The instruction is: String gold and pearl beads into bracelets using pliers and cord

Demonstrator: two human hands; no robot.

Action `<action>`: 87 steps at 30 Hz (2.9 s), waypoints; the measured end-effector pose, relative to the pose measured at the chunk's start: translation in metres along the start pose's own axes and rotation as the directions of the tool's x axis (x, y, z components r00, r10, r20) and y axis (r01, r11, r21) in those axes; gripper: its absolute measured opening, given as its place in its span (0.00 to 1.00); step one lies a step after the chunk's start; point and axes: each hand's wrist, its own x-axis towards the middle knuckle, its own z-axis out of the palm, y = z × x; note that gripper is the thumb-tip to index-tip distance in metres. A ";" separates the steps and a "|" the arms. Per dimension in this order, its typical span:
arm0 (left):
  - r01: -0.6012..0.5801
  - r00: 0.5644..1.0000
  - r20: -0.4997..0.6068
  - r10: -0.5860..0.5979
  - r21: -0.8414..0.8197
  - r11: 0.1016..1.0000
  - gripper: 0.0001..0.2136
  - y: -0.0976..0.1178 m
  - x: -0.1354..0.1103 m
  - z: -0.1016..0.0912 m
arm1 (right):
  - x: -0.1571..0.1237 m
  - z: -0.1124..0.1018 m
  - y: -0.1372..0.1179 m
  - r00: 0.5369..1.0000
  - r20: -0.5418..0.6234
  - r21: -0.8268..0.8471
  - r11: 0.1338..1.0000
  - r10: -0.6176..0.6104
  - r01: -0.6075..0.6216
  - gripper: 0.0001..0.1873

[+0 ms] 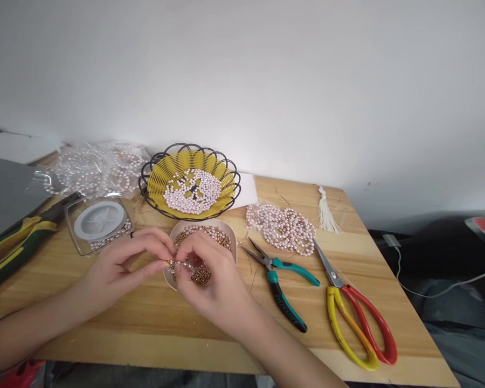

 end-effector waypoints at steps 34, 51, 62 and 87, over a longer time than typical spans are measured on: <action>0.109 0.994 -0.039 -0.107 0.049 0.993 0.05 -0.002 0.001 -0.004 | -0.144 -0.108 0.030 0.962 -0.223 -0.899 0.348 0.160 -0.266 0.29; 0.203 0.978 -0.030 -0.205 -0.059 0.977 0.06 -0.004 0.003 -0.002 | -0.160 -0.099 0.062 0.943 -0.294 -0.919 0.225 0.158 -0.325 0.36; 0.188 0.982 -0.026 -0.189 -0.054 0.981 0.05 -0.008 0.001 -0.002 | -0.146 -0.125 0.059 0.977 -0.156 -0.956 0.227 0.148 -0.187 0.35; 0.211 0.976 -0.049 -0.211 -0.002 0.977 0.06 -0.005 0.003 -0.002 | -0.138 -0.044 0.031 0.611 -0.701 0.345 0.925 0.369 -0.162 0.15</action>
